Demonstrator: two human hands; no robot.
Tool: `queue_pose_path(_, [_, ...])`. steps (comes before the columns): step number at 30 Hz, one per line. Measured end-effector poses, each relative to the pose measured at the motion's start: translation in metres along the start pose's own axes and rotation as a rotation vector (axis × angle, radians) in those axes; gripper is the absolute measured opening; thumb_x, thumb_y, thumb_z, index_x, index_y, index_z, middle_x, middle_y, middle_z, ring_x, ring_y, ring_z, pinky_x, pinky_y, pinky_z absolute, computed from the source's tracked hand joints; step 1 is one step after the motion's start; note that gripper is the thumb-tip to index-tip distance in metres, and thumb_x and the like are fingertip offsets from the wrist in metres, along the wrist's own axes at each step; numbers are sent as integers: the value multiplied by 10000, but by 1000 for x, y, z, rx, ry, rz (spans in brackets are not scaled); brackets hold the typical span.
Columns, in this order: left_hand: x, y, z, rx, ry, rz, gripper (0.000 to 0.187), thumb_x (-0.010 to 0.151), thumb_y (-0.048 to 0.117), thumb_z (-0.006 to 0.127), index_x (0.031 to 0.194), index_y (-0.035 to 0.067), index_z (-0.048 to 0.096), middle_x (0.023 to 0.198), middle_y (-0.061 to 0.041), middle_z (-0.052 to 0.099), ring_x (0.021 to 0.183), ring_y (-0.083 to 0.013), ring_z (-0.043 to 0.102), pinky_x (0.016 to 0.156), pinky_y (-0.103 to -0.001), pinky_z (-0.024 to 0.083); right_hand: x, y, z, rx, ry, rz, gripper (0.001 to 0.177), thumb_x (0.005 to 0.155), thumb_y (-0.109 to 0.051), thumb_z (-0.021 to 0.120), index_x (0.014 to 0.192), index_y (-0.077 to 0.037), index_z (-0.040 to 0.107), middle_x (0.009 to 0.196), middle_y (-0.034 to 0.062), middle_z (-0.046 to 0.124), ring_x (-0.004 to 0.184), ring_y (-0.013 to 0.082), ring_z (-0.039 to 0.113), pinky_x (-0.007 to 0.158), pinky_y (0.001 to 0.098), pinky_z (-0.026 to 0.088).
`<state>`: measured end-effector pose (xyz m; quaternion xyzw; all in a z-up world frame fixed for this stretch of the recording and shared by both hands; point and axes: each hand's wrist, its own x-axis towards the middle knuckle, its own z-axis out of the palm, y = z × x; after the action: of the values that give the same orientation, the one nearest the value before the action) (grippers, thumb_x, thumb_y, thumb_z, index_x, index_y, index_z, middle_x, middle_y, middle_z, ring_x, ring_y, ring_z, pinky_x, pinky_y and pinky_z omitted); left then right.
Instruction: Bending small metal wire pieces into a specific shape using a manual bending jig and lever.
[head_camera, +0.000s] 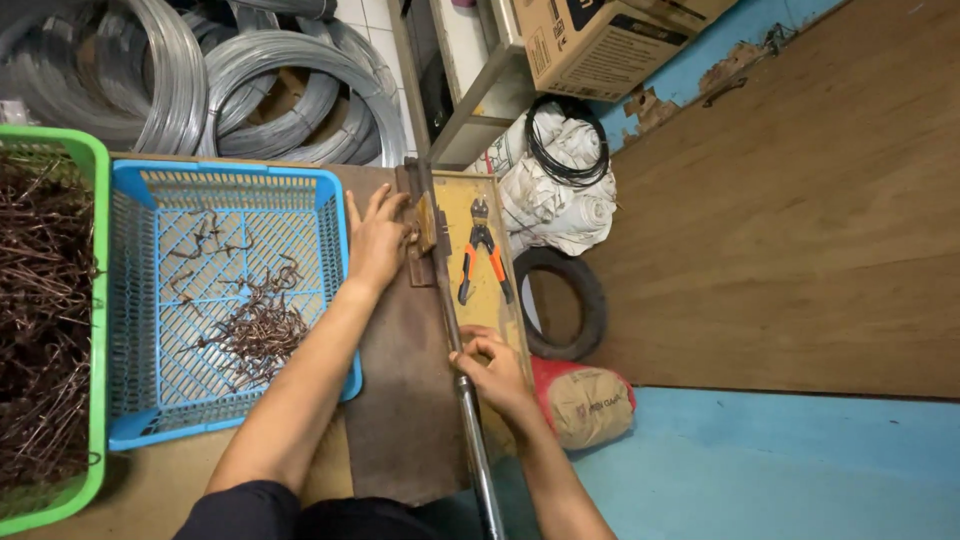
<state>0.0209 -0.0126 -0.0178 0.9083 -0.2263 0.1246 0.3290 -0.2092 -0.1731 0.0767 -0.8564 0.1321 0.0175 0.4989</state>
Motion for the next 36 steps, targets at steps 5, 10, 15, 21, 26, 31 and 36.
queue_pose_path(5, [0,0,4,-29,-2,-13,120,857,323,759,881,216,809,1428,-20,608,1471,-318,395,1198,-711,146,-3,48,17,59,23,147,244,829,-246,829,732,-81,677,936,109,679,864,260,660,784,358,493])
queue_pose_path(10, [-2,-8,17,-72,-2,-49,129,852,342,775,903,231,813,1434,-26,576,1471,-328,377,1172,-666,286,-8,37,22,85,-26,370,281,930,-383,766,867,-131,661,759,56,639,739,191,636,582,315,489])
queue_pose_path(15, [-5,-10,12,-61,-30,-53,140,865,385,754,943,285,815,1420,-41,574,1467,-332,376,1168,-630,310,-18,-12,27,534,-276,665,368,1106,-414,406,1110,-55,488,1101,193,668,991,342,717,622,445,620])
queue_pose_path(21, [-6,-18,22,-51,-28,-20,157,906,400,724,999,309,813,1461,-50,557,1480,-320,365,1148,-544,361,6,-10,44,515,-228,788,826,925,-873,287,906,-95,564,707,38,568,539,156,558,425,295,436])
queue_pose_path(26, [-7,-14,15,-54,-1,36,163,917,364,730,1027,279,813,1471,-74,548,1461,-332,385,1132,-526,388,9,-44,47,375,-197,853,799,861,-947,199,699,-187,385,536,-76,299,355,77,316,363,263,304])
queue_pose_path(31, [-8,-1,-3,-47,27,72,164,920,309,728,999,199,820,1510,-102,522,1471,-346,368,1146,-548,364,14,-24,58,263,-108,858,783,889,-916,245,643,-184,369,496,-50,278,335,127,315,349,310,269])
queue_pose_path(36, [-6,15,-17,-58,42,87,166,956,259,700,879,168,816,1560,-121,500,1491,-364,351,1194,-609,248,10,-18,64,146,28,836,844,890,-903,311,601,-128,481,461,5,379,356,160,430,374,310,341])
